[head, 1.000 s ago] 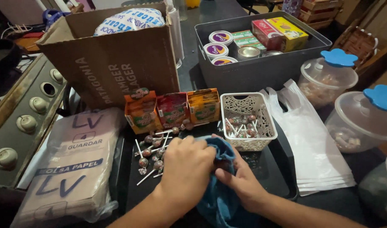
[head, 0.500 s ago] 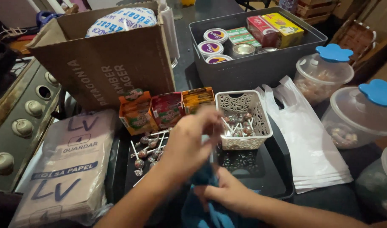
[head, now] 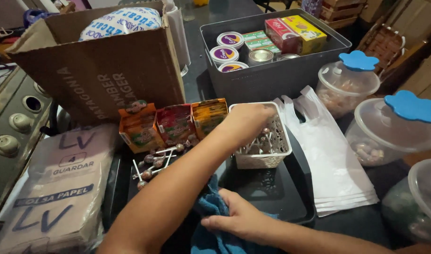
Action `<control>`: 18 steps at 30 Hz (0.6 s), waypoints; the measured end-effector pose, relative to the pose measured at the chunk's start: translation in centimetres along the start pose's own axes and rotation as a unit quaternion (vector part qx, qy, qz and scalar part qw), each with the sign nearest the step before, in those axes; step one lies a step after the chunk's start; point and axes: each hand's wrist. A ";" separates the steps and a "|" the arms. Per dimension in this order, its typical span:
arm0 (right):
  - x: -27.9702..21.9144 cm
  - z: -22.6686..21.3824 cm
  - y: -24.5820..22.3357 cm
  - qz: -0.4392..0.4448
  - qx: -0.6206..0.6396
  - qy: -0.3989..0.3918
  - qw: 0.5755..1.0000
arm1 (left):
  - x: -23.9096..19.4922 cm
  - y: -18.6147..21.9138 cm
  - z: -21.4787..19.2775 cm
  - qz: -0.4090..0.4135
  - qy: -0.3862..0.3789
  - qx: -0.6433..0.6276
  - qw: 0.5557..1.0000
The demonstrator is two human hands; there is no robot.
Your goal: The person is sorting and packing lollipops and small snack packets into a white plastic basket from a tray.
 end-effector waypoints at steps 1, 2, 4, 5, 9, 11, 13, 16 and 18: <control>-0.1 0.0 0.1 0.001 0.000 -0.002 1.000 | -0.6 0.3 -0.9 -0.002 0.001 -0.001 1.000; -0.1 0.0 0.1 -0.006 0.000 0.001 1.000 | -1.4 0.5 -1.9 -0.001 0.005 0.013 1.000; -0.1 0.0 0.3 -0.011 0.001 -0.002 1.000 | -3.6 0.3 -3.5 -0.006 0.010 0.027 1.000; -0.1 0.1 0.4 0.005 0.020 0.017 1.000 | -5.1 -0.2 -4.1 -0.015 0.073 0.002 0.997; -0.2 0.1 -0.6 0.032 -0.038 0.155 0.987 | -12.2 -0.9 -7.0 -0.127 0.149 -0.028 0.980; 0.0 0.0 -0.6 0.021 0.021 0.163 0.986 | -14.8 -2.2 -6.8 -0.194 0.127 -0.002 0.973; 0.3 -0.3 -0.7 0.010 0.079 0.176 0.981 | -16.6 -3.4 -6.2 -0.255 0.103 0.022 0.961; 0.9 -0.7 -0.9 0.067 0.000 0.191 0.979 | -17.6 -4.9 -4.5 -0.325 0.041 0.054 0.943; 1.1 -0.7 -1.3 0.077 -0.039 0.186 0.979 | -17.6 -5.6 -2.6 -0.308 0.055 0.096 0.945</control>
Point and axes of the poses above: each hand's wrist, its own x-axis towards the middle knuckle, its own z-axis out of the palm, y = z × x, and after that the axes turned 12 degrees about -x, right-handed
